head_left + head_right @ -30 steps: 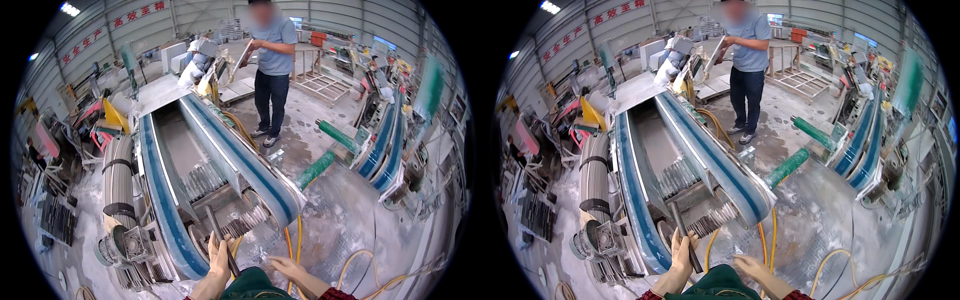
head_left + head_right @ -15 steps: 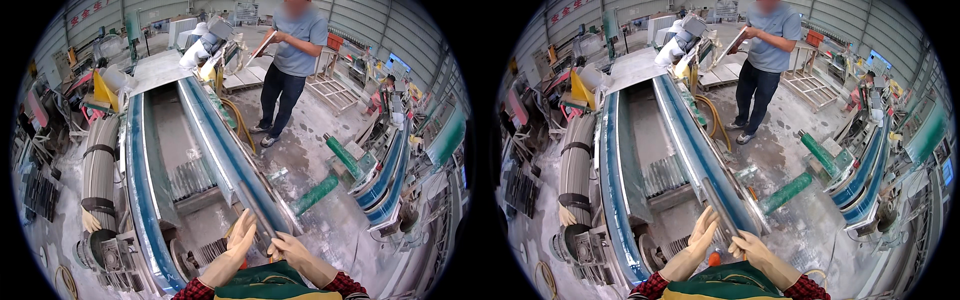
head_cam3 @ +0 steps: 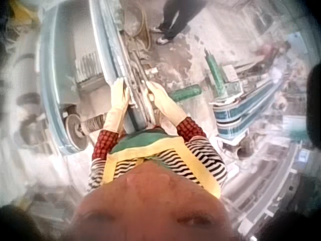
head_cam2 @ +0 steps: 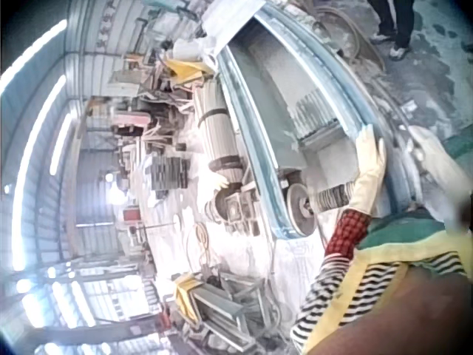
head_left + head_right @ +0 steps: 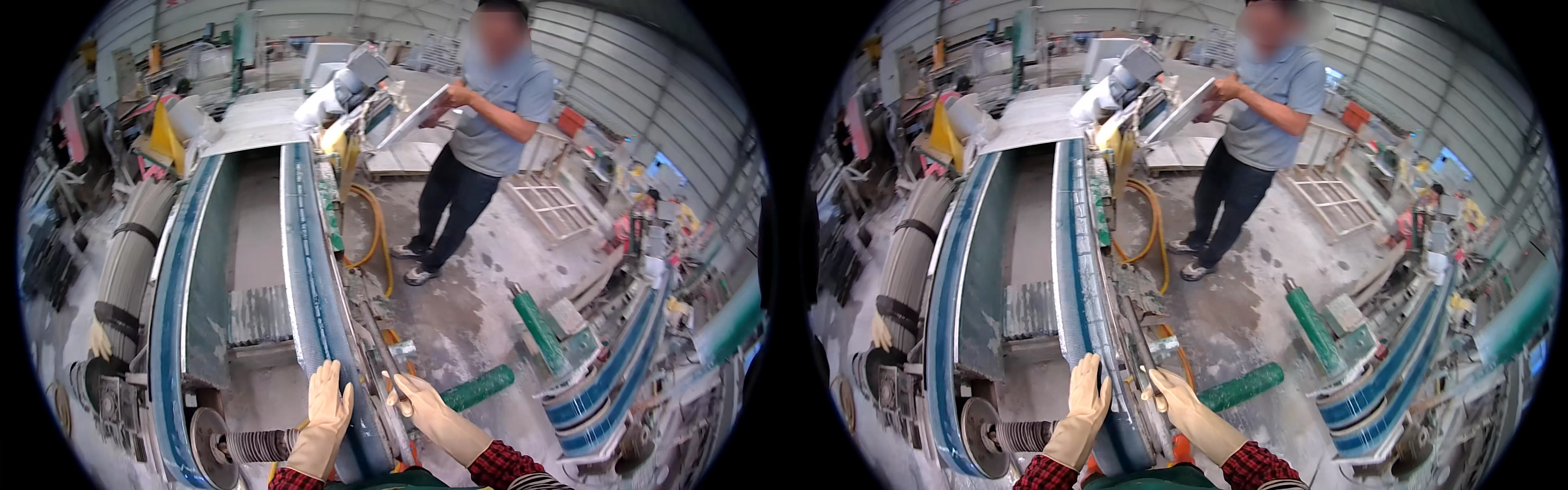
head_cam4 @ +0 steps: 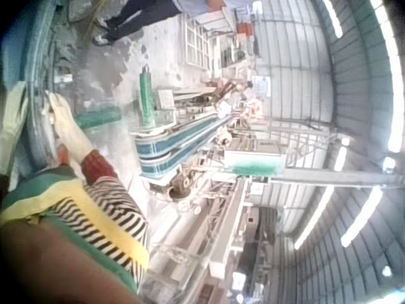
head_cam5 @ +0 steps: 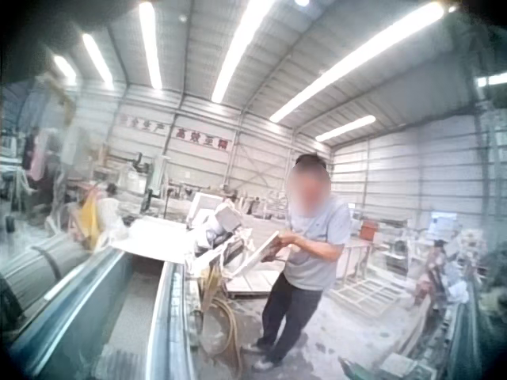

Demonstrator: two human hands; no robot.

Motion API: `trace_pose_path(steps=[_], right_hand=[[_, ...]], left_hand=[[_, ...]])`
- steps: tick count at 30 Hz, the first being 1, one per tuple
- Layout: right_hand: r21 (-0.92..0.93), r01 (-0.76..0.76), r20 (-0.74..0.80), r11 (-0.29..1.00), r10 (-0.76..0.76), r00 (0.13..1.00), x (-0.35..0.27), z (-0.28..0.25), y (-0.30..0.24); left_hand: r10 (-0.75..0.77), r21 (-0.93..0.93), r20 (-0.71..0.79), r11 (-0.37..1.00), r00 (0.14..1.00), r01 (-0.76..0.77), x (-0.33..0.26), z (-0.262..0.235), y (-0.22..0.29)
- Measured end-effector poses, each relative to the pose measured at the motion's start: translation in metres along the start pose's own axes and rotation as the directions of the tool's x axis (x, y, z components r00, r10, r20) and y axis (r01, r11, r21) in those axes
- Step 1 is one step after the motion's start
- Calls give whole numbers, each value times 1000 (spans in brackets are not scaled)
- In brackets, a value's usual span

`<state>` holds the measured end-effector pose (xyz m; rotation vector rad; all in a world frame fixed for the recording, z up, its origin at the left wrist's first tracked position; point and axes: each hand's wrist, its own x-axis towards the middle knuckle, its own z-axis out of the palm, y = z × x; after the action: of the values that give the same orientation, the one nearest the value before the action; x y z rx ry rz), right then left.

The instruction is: The person operates a conveyor belt machine in a factory, feeding large white sheets into the rollers. They use a long metal rod to adjust the machinery and clear the feed area. The person also stacks processed sheets and moves them to a nearby pile.

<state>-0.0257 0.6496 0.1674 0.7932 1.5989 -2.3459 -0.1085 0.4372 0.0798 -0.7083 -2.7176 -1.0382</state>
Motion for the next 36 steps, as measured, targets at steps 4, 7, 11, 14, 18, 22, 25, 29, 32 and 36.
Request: trace_pose_path(steps=[4,7,11,14,18,22,25,29,32,36], right_hand=[[-9,-102,113,995,102,988,44,-40,-1],[-63,-148,133,987,156,979,74,-65,-5],[-82,-169,164,982,180,970,103,-62,-26],[-82,-158,149,984,169,974,131,-52,-38],[-32,-167,195,985,170,966,173,-32,-47],[1,-135,209,991,132,969,208,-19,-58],[23,-122,200,992,115,973,228,-8,-62],[-86,-35,156,996,48,987,264,8,-50],[-153,44,147,987,-21,989,325,16,-23],[-291,179,84,940,-161,983,410,-5,-20]], left_hand=[[-27,220,15,975,1000,23,-1,3,22],[7,284,-58,959,998,10,-4,12,22],[-74,299,-80,950,994,95,-5,10,34],[-117,298,-45,946,992,125,-3,10,39],[-122,279,-53,951,991,132,-7,6,43],[-140,256,-28,956,990,143,-3,6,43],[-152,246,-24,957,988,153,-3,3,46],[-181,220,-19,959,983,180,-6,-3,47],[-172,199,-19,965,985,172,-9,-5,45],[-132,182,7,975,991,129,6,-6,51]])
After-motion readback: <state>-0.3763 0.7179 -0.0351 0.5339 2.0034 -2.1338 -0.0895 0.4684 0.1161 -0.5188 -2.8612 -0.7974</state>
